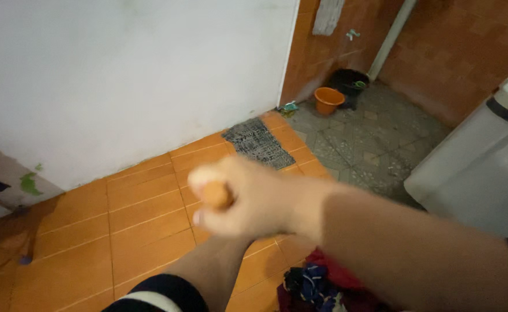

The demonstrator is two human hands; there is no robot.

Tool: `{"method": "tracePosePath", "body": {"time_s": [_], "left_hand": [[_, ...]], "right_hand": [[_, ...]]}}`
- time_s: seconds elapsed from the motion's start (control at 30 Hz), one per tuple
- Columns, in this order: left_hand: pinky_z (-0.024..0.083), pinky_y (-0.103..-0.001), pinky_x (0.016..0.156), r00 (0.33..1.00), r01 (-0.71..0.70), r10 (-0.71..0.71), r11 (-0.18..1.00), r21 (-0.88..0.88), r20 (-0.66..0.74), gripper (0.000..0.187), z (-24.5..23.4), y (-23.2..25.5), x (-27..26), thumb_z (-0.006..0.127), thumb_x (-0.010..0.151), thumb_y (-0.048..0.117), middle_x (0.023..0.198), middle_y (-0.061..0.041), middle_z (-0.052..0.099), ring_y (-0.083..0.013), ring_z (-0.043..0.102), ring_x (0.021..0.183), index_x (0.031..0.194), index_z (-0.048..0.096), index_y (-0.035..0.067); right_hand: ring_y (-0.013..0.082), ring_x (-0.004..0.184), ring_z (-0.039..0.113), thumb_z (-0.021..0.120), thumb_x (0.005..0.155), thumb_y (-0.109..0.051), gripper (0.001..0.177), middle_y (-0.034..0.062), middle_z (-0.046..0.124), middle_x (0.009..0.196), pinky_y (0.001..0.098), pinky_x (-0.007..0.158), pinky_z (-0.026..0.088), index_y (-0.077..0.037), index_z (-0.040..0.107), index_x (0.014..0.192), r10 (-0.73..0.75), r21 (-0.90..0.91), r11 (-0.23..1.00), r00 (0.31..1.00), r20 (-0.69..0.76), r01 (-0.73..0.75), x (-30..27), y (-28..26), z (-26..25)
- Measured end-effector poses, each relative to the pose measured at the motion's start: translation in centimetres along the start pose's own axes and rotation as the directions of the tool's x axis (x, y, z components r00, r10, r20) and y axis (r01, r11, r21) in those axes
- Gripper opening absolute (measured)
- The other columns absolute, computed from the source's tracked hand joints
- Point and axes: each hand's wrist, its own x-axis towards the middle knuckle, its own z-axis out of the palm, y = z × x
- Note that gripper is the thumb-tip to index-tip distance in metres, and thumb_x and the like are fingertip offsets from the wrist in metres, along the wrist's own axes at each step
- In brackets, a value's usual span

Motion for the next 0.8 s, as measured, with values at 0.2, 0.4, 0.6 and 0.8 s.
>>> {"method": "tracePosePath", "body": {"time_s": [0.2,0.4,0.6,0.8], "left_hand": [[0.053,-0.035,0.071,0.987,-0.159,0.159,0.987,-0.003,-0.007,0.018,-3.1,2.2,1.9,0.068,0.09,0.025,0.083,-0.008,0.07,-0.0182,0.065,0.077,0.097,0.07,0.008],[0.053,-0.035,0.075,0.963,-0.266,0.266,0.964,0.002,-0.035,0.018,-8.4,5.9,3.2,0.067,0.09,0.022,0.089,-0.007,0.072,-0.0176,0.066,0.083,0.101,0.071,0.008],[0.054,-0.033,0.074,0.969,-0.223,0.203,0.965,-0.138,-0.143,0.016,-17.2,5.6,0.6,0.067,0.087,0.018,0.087,-0.007,0.072,-0.0161,0.065,0.08,0.099,0.072,0.009],[0.053,-0.037,0.068,0.954,-0.127,0.189,0.958,0.257,-0.233,0.016,-27.8,5.3,0.2,0.073,0.088,0.023,0.074,-0.013,0.069,-0.0223,0.063,0.07,0.088,0.071,0.007]], "right_hand": [[0.0109,0.057,0.047,0.072,0.089,-0.018,0.032,-0.0007,0.048,0.061,0.0334,0.051,0.039,-0.009,0.045,0.074,-0.073,-0.155,0.985,0.997,0.004,0.073,3.1,-2.0,2.4],[0.0043,0.058,0.047,0.074,0.092,-0.014,0.029,-0.0054,0.05,0.065,0.0243,0.05,0.038,-0.014,0.049,0.077,-0.268,-0.226,0.951,0.929,-0.257,0.212,7.5,-7.6,-0.9],[0.005,0.063,0.052,0.072,0.095,-0.005,0.023,-0.001,0.06,0.073,0.024,0.056,0.042,-0.009,0.053,0.083,-0.371,-0.12,0.928,0.842,-0.392,0.353,10.0,-10.0,1.8],[0.0116,0.064,0.055,0.062,0.099,0.004,0.021,0.0045,0.058,0.071,0.0292,0.061,0.048,-0.007,0.049,0.087,-0.416,0.283,0.76,0.772,-0.481,0.586,13.6,-8.3,4.9]]}}
